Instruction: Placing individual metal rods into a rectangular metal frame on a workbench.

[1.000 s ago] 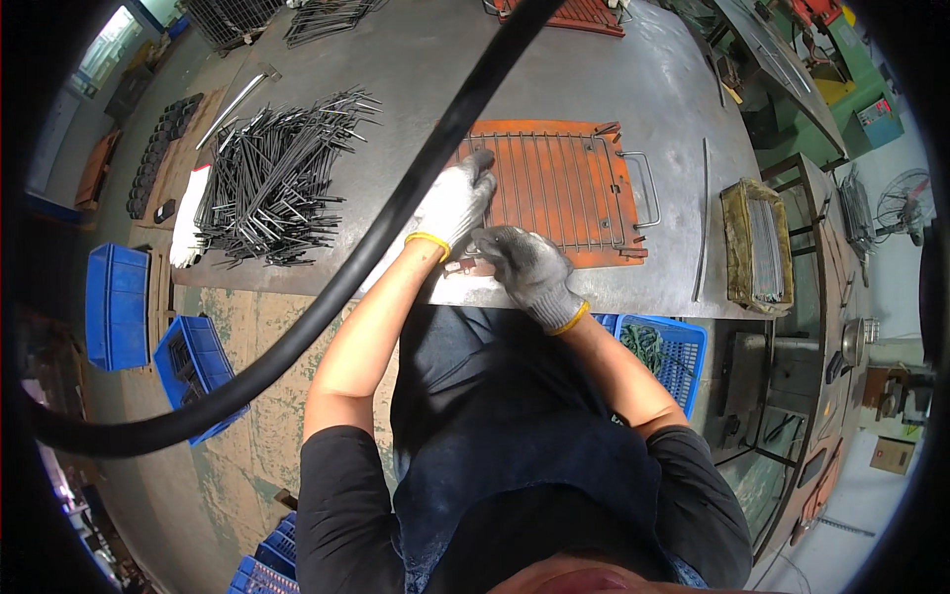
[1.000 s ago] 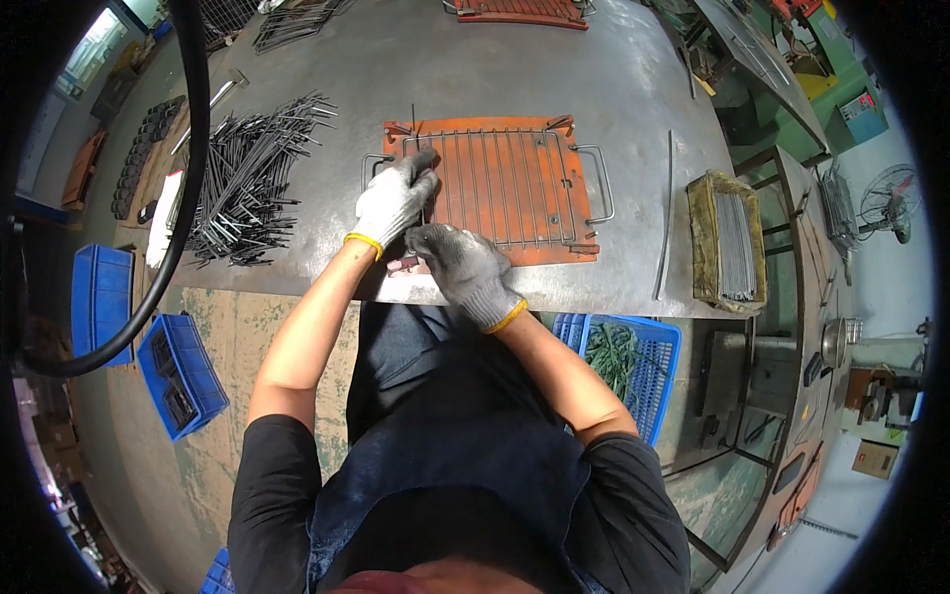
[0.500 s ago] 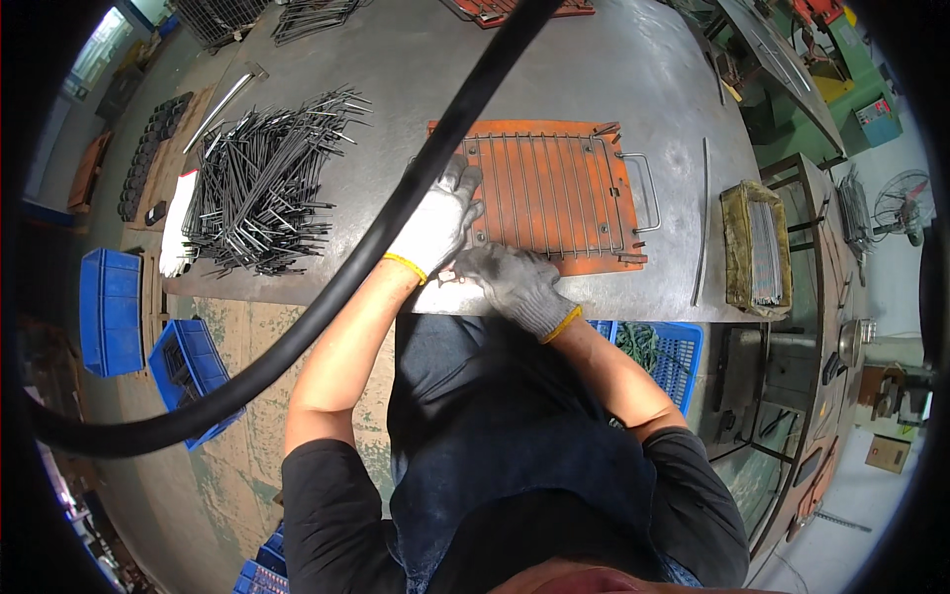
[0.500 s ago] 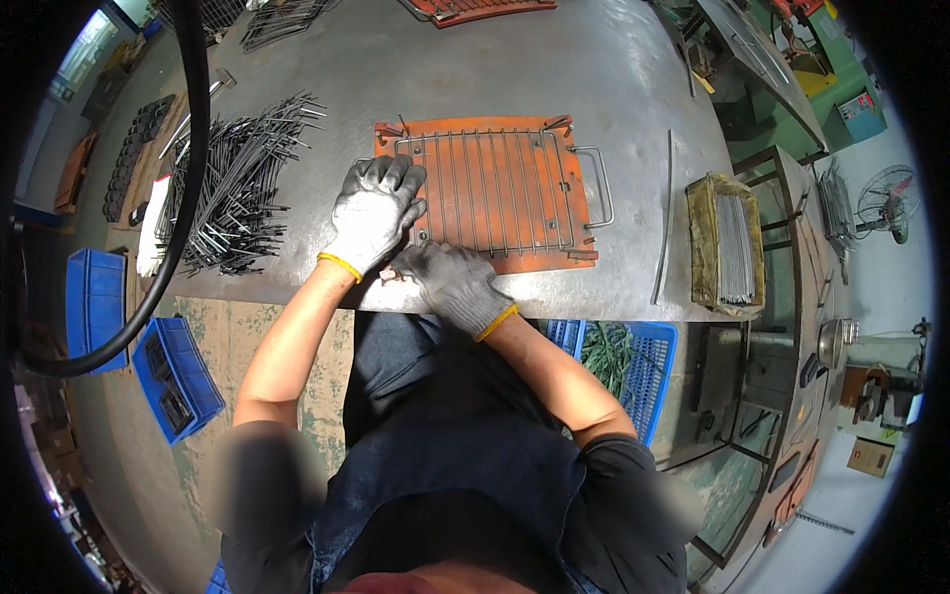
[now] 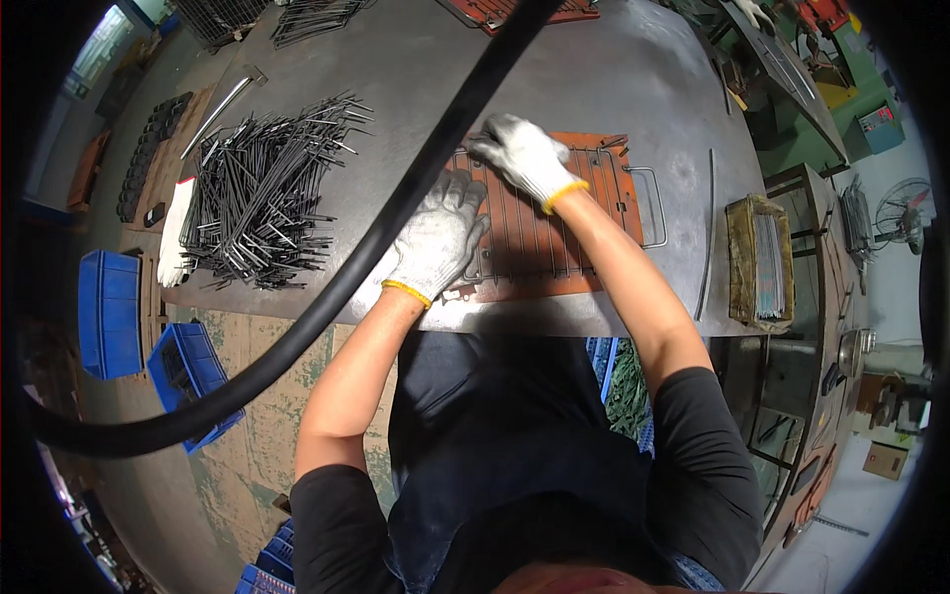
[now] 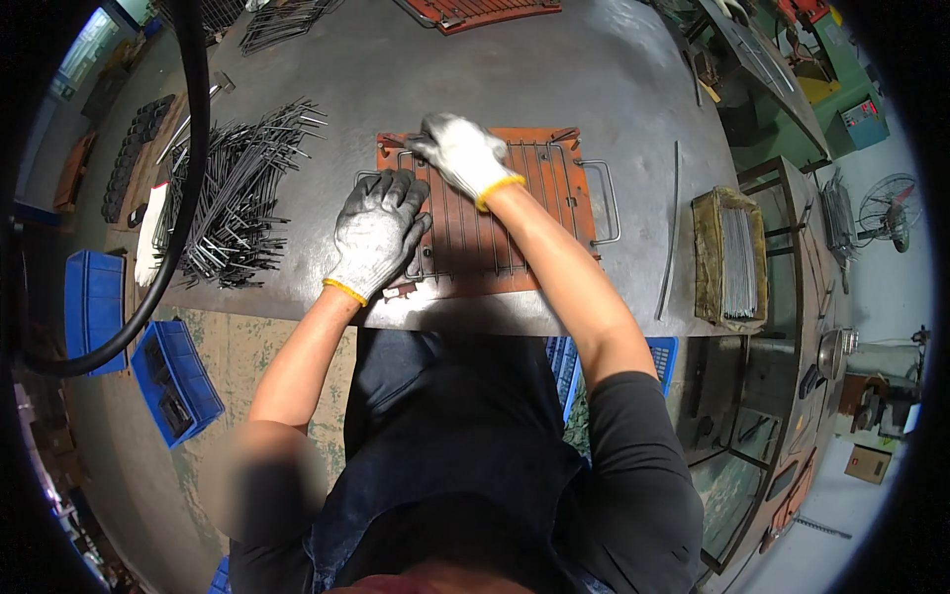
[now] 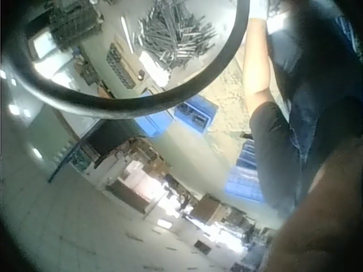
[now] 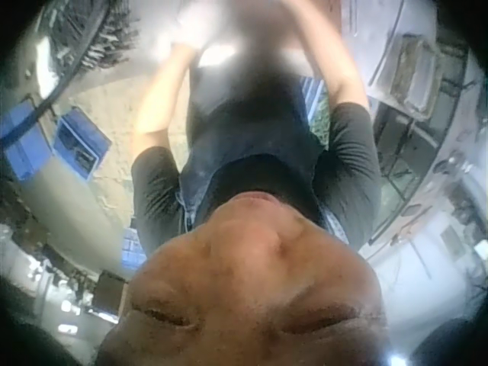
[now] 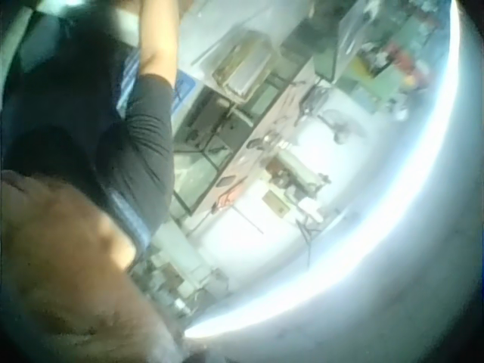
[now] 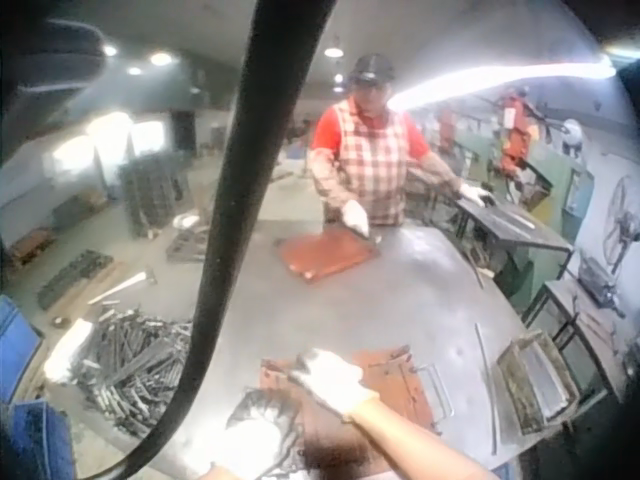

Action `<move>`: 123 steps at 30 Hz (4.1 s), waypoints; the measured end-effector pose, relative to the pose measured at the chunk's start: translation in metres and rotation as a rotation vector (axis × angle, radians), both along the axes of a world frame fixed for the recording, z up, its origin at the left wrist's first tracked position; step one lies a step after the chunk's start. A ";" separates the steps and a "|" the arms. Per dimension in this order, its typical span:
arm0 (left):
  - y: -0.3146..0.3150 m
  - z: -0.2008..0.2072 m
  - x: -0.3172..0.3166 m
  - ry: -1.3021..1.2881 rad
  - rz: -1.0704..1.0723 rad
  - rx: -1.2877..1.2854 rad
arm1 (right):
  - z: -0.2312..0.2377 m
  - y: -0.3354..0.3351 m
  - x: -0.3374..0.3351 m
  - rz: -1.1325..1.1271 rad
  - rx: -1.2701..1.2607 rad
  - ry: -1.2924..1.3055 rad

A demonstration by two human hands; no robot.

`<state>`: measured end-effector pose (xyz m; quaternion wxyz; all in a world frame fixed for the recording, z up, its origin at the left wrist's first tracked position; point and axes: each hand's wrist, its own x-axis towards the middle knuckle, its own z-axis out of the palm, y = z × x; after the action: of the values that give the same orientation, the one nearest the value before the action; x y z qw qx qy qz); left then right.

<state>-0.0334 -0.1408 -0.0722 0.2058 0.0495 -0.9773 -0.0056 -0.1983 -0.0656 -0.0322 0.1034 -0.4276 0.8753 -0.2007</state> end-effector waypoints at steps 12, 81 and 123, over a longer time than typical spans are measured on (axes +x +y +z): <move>0.009 0.015 -0.003 -0.181 0.012 0.156 | -0.020 0.005 -0.039 0.213 -0.023 -0.126; 0.108 0.004 -0.082 0.113 -0.007 0.351 | -0.105 0.312 0.026 -0.572 -0.291 0.111; 0.015 -0.039 0.033 0.321 0.162 1.171 | 0.010 0.483 -0.143 -0.713 -0.095 -0.158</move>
<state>-0.0004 -0.1256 -0.1117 0.2887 0.2273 -0.7617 -0.5336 -0.3412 0.4171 -0.0220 0.0744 -0.0832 0.9483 -0.2969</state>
